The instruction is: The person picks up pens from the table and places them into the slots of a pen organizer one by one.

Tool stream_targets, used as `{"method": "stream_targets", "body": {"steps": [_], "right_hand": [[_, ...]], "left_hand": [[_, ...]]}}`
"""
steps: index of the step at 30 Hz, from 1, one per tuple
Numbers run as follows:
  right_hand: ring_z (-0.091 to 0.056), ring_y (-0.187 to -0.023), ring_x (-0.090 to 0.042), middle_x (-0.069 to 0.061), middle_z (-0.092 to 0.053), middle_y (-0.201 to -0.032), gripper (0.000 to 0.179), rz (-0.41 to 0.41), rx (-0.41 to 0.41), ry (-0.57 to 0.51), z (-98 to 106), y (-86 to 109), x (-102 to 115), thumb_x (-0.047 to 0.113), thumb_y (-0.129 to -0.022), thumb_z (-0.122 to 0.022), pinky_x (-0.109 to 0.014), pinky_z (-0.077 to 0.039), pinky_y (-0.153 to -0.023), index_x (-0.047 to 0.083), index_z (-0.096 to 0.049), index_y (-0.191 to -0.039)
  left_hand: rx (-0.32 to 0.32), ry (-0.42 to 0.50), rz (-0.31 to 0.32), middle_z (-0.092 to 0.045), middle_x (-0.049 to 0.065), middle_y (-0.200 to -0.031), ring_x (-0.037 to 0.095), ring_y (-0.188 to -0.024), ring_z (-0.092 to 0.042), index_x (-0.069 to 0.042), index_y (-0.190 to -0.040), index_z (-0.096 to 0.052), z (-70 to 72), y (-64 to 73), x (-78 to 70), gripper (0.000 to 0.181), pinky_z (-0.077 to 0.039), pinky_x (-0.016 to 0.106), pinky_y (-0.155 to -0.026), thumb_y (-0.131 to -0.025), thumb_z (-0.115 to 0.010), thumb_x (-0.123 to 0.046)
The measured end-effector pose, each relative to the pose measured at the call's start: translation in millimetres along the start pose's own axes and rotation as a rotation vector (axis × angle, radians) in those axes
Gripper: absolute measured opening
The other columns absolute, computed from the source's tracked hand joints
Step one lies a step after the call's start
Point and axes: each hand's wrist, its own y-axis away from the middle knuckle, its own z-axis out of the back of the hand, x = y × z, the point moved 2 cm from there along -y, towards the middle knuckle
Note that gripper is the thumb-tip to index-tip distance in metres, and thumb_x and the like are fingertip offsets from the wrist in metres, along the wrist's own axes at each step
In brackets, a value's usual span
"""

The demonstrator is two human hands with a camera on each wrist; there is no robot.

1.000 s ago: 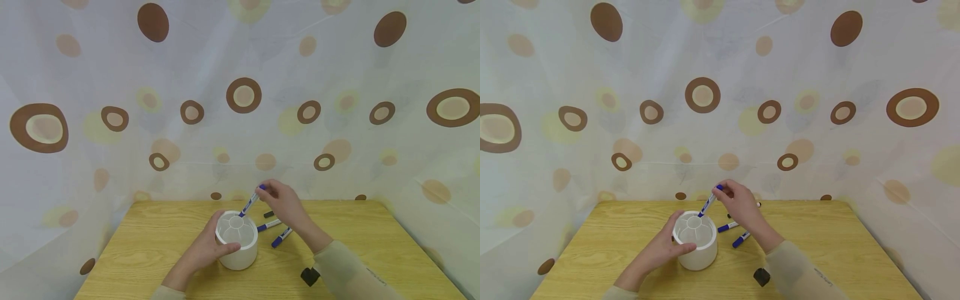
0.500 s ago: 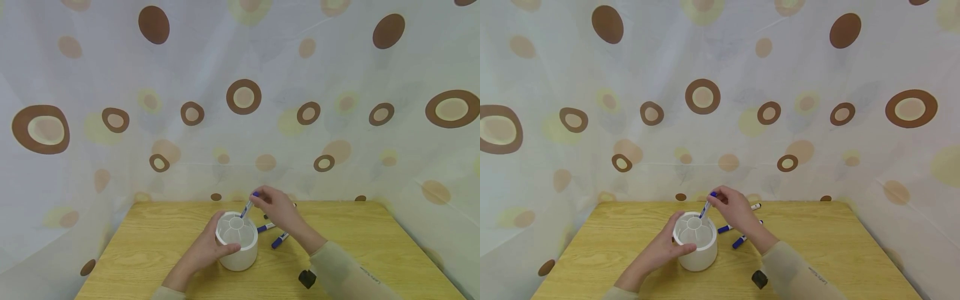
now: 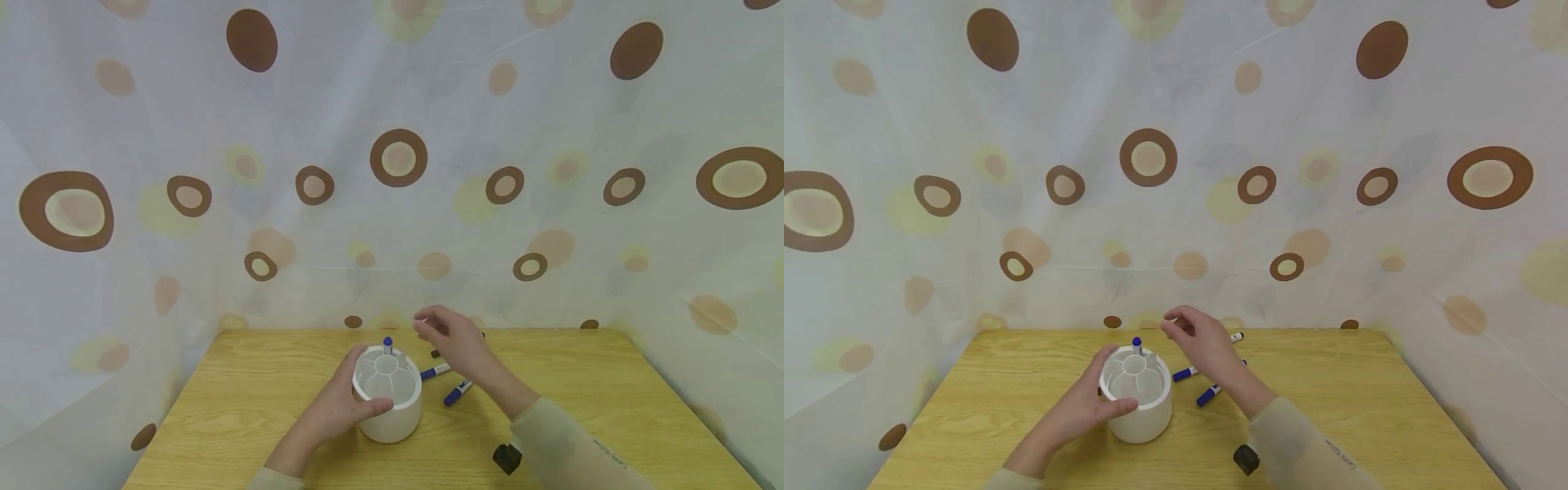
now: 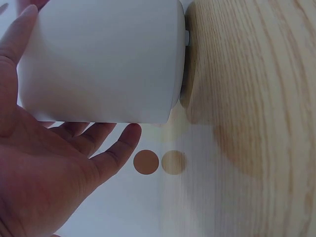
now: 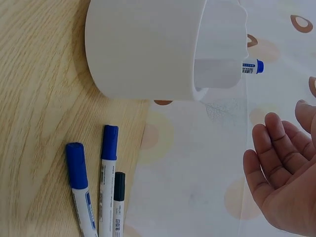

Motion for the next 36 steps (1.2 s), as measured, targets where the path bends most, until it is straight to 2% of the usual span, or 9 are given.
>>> {"method": "stream_targets", "body": {"steps": [7,11,15,17,24,29,32,36], "right_hand": [[-0.070,-0.127,-0.034,-0.007,-0.076,-0.132,0.043,0.030,-0.018,0.073,10.6,6.8,-18.1,0.035,-0.113,-0.067,-0.060,-0.055,-0.109,0.012,-0.067,-0.149],[-0.058,-0.142,-0.041,-0.013,-0.066,-0.150,0.053,0.042,0.004,0.124,20.0,13.4,-27.9,0.037,-0.112,-0.067,-0.066,-0.048,-0.115,0.010,-0.059,-0.157],[-0.047,-0.152,-0.045,-0.018,-0.054,-0.163,0.059,0.095,0.028,0.161,26.9,17.6,-40.1,0.035,-0.111,-0.069,-0.068,-0.041,-0.120,0.007,-0.054,-0.162],[-0.043,-0.154,-0.046,-0.019,-0.051,-0.165,0.061,0.126,0.035,0.173,29.7,19.6,-46.1,0.033,-0.111,-0.070,-0.069,-0.038,-0.122,0.005,-0.052,-0.162],[-0.042,-0.154,-0.051,-0.024,-0.049,-0.166,0.064,0.182,0.052,0.202,39.5,29.8,-68.0,0.032,-0.112,-0.069,-0.072,-0.037,-0.122,0.001,-0.048,-0.164],[-0.045,-0.149,-0.054,-0.028,-0.050,-0.163,0.064,0.251,0.027,0.245,45.5,34.5,-82.8,0.028,-0.110,-0.071,-0.074,-0.040,-0.117,-0.002,-0.048,-0.162],[-0.047,-0.148,-0.054,-0.028,-0.052,-0.161,0.065,0.290,0.010,0.287,49.4,37.7,-89.0,0.023,-0.108,-0.074,-0.076,-0.042,-0.114,0.001,-0.048,-0.163],[-0.043,-0.150,-0.057,-0.030,-0.050,-0.162,0.067,0.279,0.014,0.331,55.0,42.3,-95.9,0.019,-0.106,-0.077,-0.078,-0.039,-0.116,0.001,-0.048,-0.164]], "left_hand": [[-0.007,-0.021,0.000,-0.056,0.012,-0.156,0.039,-0.141,-0.056,-0.020,-0.169,-0.032,0.2,0.8,-1.0,0.105,-0.040,0.071,-0.120,-0.088,-0.097,-0.035],[-0.010,-0.037,-0.002,-0.055,0.013,-0.156,0.039,-0.142,-0.056,-0.017,-0.169,-0.031,0.5,1.0,-1.4,0.106,-0.040,0.070,-0.120,-0.088,-0.096,-0.036],[-0.007,-0.041,0.003,-0.054,0.014,-0.157,0.040,-0.143,-0.055,-0.016,-0.170,-0.029,0.3,1.1,-2.9,0.107,-0.040,0.070,-0.120,-0.089,-0.096,-0.036],[-0.007,-0.035,0.007,-0.054,0.013,-0.157,0.041,-0.143,-0.055,-0.017,-0.170,-0.030,-0.2,1.0,-3.2,0.107,-0.040,0.070,-0.120,-0.089,-0.096,-0.036],[-0.006,-0.035,0.001,-0.055,0.013,-0.155,0.040,-0.140,-0.057,-0.017,-0.170,-0.030,-1.0,0.7,-2.6,0.106,-0.042,0.069,-0.119,-0.089,-0.096,-0.036],[-0.005,-0.033,-0.006,-0.056,0.011,-0.154,0.039,-0.140,-0.057,-0.018,-0.169,-0.031,-0.2,0.5,-2.0,0.104,-0.042,0.070,-0.119,-0.089,-0.096,-0.035],[-0.004,-0.029,-0.009,-0.057,0.011,-0.153,0.038,-0.139,-0.058,-0.019,-0.168,-0.033,-0.2,0.7,-2.1,0.102,-0.042,0.070,-0.119,-0.089,-0.096,-0.035],[-0.005,-0.030,-0.008,-0.057,0.010,-0.153,0.038,-0.140,-0.057,-0.020,-0.168,-0.033,-0.6,1.0,-2.4,0.102,-0.041,0.070,-0.119,-0.089,-0.096,-0.036]]}}
